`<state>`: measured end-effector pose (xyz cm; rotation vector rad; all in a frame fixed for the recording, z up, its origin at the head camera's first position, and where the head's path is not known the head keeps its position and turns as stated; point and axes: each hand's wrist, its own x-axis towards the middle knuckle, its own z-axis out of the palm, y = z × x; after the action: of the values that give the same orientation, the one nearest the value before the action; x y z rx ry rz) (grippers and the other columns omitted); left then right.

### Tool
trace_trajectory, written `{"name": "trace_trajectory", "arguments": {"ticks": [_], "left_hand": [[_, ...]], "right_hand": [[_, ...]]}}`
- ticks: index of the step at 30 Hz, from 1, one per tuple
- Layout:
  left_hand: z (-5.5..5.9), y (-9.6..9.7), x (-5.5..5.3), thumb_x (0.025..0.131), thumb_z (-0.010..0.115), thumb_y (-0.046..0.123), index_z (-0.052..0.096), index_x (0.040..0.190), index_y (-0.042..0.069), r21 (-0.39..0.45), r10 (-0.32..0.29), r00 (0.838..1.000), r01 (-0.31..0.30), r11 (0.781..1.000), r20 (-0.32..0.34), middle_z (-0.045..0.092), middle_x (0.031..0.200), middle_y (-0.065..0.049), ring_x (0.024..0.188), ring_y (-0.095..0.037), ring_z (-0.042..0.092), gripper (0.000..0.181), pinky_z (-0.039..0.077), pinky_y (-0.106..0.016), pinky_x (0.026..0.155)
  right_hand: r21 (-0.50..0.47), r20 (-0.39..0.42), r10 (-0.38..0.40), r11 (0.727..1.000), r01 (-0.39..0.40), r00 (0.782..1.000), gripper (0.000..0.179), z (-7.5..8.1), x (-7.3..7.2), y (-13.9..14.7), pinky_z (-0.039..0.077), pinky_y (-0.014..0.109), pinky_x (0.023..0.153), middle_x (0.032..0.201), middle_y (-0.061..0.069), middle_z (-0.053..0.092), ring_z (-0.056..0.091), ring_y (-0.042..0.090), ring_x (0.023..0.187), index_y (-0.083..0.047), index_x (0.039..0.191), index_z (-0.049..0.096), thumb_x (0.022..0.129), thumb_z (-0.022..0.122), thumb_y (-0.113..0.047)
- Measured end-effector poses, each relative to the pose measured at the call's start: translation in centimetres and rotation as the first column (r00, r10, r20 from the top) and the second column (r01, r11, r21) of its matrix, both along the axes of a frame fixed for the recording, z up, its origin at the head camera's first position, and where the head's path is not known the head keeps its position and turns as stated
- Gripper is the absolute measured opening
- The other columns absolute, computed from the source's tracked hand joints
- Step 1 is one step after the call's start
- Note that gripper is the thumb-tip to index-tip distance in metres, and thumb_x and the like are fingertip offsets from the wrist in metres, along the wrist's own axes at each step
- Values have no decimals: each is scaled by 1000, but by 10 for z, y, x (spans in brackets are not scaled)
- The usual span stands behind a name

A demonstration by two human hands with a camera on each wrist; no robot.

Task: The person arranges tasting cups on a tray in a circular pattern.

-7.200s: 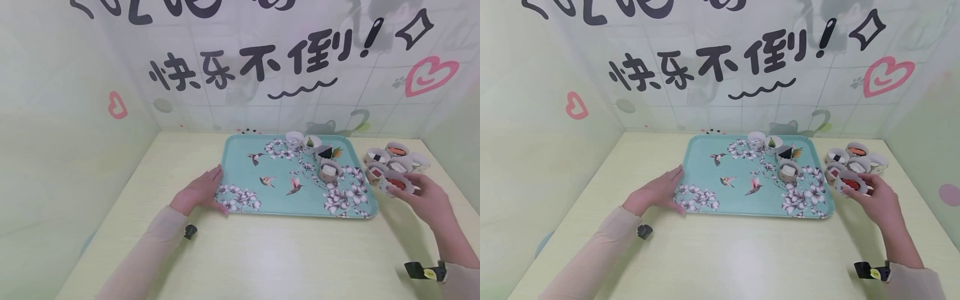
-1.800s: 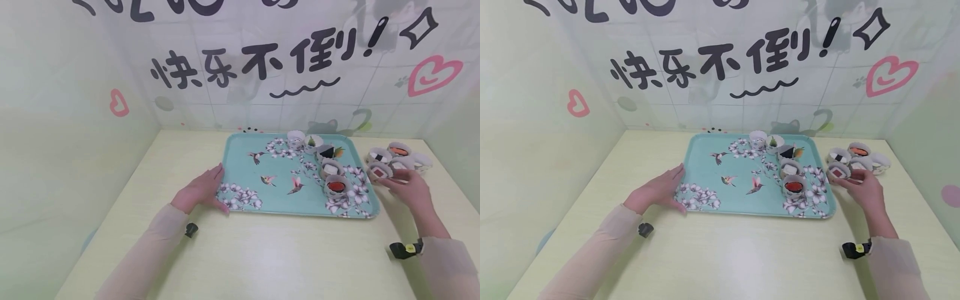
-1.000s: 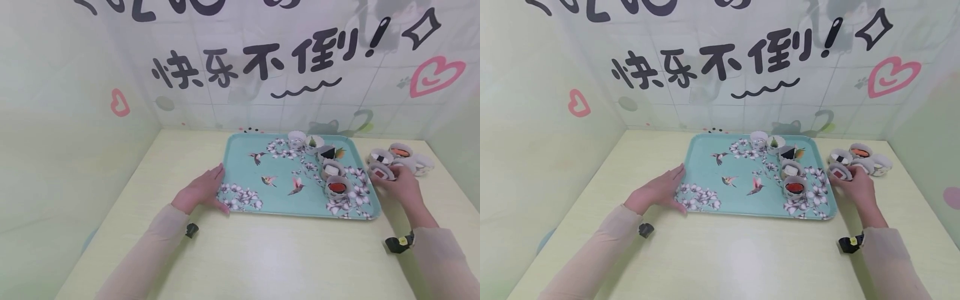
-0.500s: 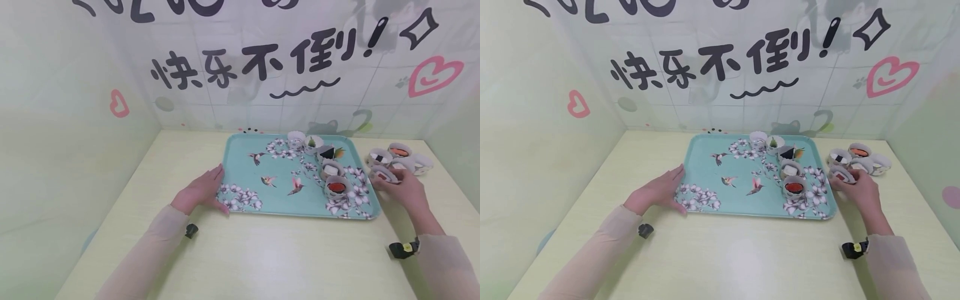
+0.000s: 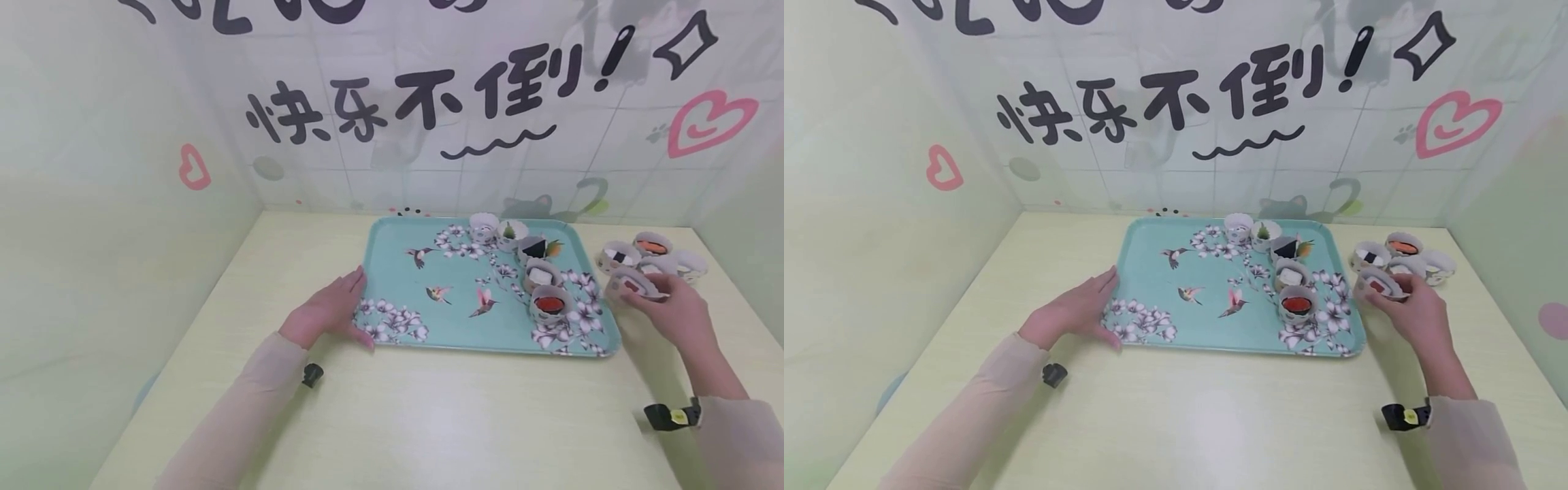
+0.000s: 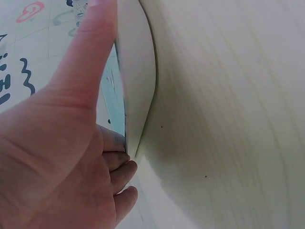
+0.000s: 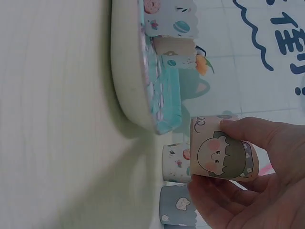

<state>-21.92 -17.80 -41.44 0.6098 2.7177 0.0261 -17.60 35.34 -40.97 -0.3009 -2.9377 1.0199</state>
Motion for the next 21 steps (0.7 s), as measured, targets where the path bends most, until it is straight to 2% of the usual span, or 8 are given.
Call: {"name": "trace_trajectory", "arguments": {"ticks": [6,8,10,11,13,15,17,21], "left_hand": [[-2,0,-1,60,77,75,7,158,-5,6,13,1000,-13,1000,7,3,167,-22,155,-38,12,144,19,-47,128],[-3,-1,-2,60,77,75,7,158,-5,7,13,1000,-14,1000,7,3,167,-22,155,-38,12,144,20,-47,128],[-3,-1,-2,60,78,75,8,157,-5,9,10,1000,-10,1000,3,4,167,-23,155,-39,12,144,20,-47,128],[-3,-1,-2,60,78,75,8,158,-5,7,10,1000,-10,1000,5,3,167,-23,155,-38,12,144,19,-47,128],[-3,-1,-2,60,77,75,8,158,-5,8,9,1000,-9,1000,4,4,167,-23,155,-38,12,144,19,-47,128],[-3,-1,-2,61,77,75,8,158,-5,8,9,1000,-9,1000,5,3,167,-22,155,-38,12,143,19,-47,128],[-3,-1,-2,61,77,75,8,158,-5,7,7,1000,-7,1000,4,4,167,-22,155,-38,12,143,19,-47,128],[-2,-1,-2,61,77,75,9,157,-6,7,0,1000,-1,1000,1,5,167,-23,155,-39,13,143,19,-47,128]], "right_hand": [[-8,-18,29,1000,-30,999,74,9,6,-10,43,13,55,126,40,50,57,48,103,16,140,36,98,61,-40],[-7,-25,43,999,-43,999,72,11,7,-14,45,15,55,124,37,52,61,33,93,15,139,39,97,62,-40],[1,-40,58,998,-58,998,69,14,9,-19,46,16,55,122,35,54,59,14,84,13,137,42,97,63,-38],[3,-46,64,998,-64,997,67,15,10,-21,46,16,56,122,34,55,58,11,84,12,136,43,96,64,-38],[-3,-55,80,997,-80,995,66,17,12,-26,46,15,56,123,33,55,61,14,84,11,136,44,96,65,-37],[-7,-68,94,995,-95,993,65,19,14,-31,46,12,57,125,33,55,65,31,91,10,136,45,96,66,-36],[-14,-76,108,994,-109,991,66,20,16,-37,45,10,58,126,33,54,60,48,105,10,137,44,96,66,-36],[-20,-95,133,991,-135,987,65,23,18,-48,45,7,59,127,33,55,57,49,109,9,138,45,96,67,-35]]}}
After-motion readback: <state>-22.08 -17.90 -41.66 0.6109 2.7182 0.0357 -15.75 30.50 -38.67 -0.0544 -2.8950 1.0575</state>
